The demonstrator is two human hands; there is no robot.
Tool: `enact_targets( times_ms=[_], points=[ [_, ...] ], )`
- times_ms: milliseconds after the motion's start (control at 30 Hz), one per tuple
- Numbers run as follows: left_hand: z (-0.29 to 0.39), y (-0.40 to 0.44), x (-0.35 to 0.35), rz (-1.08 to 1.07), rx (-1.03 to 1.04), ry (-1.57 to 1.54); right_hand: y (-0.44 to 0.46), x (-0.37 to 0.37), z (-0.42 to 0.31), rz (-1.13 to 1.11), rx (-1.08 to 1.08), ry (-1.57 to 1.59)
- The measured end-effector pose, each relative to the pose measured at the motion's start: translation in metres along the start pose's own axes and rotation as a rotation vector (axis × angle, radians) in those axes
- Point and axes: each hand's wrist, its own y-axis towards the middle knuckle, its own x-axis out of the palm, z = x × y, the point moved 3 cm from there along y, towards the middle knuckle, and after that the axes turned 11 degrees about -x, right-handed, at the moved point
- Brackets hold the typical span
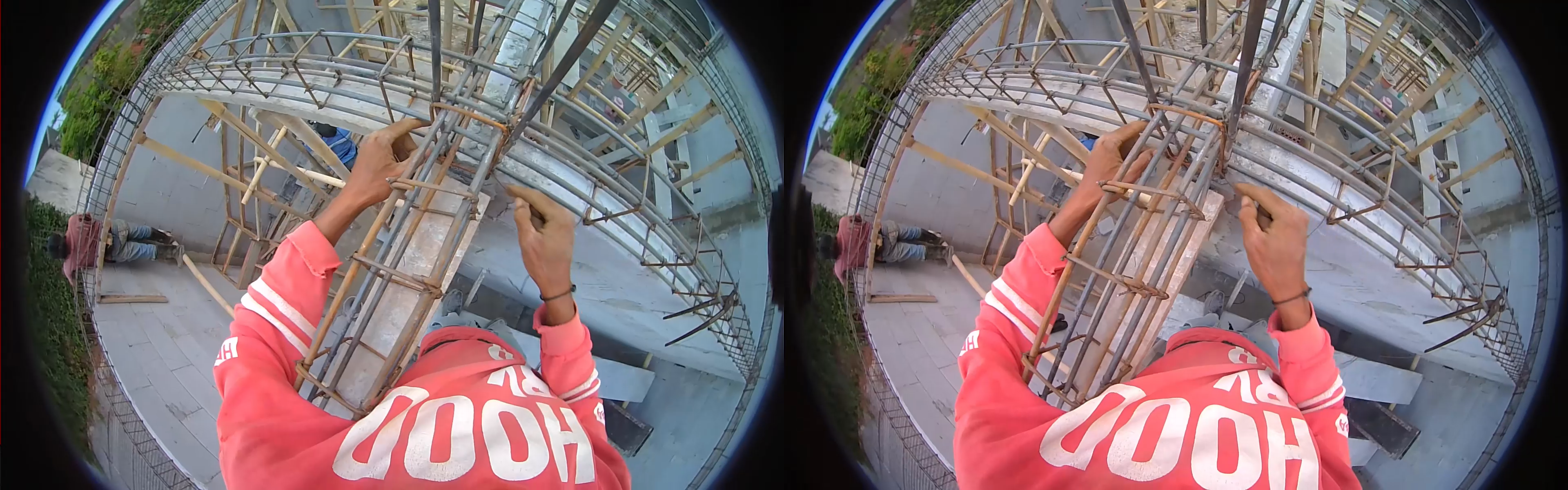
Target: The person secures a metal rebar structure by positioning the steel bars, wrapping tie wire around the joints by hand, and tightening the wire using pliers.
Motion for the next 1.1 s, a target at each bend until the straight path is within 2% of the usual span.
enact_targets(
  times_ms=[67,133,267,367,467,567,733,867,933,1100],
  points=[
    [-0.003,0.002,0.002,-0.016,0.036,0.054,0.010,0.012,-0.010,0.032,-0.016,0.018],
    [-0.001,0.003,0.006,-0.160,-0.024,0.024,0.021,0.020,-0.014,-0.077,0.051,-0.024],
    [0.000,0.006,0.010,-0.161,0.081,-0.070,0.031,0.037,-0.002,-0.072,0.051,0.011],
    [0.005,0.007,0.007,-0.150,0.091,0.082,0.034,0.042,0.006,-0.044,0.046,0.087],
    [-0.002,0.010,0.007,-0.101,0.066,0.244,0.031,0.039,0.003,-0.112,0.129,-0.003],
    [-0.011,0.012,0.007,-0.052,0.083,0.252,0.014,0.037,0.005,0.003,0.086,0.130],
    [-0.015,0.013,0.009,0.031,0.124,0.411,-0.007,0.028,0.002,0.028,0.255,0.265],
    [-0.007,0.004,0.007,0.057,0.142,0.440,0.011,0.036,0.003,0.137,0.190,0.268],
    [0.000,0.001,0.004,0.160,0.219,0.448,0.021,0.038,-0.001,0.200,0.167,0.203],
    [0.000,-0.001,0.012,0.279,0.241,0.553,0.005,0.036,-0.003,0.209,0.219,0.306]
  ],
)
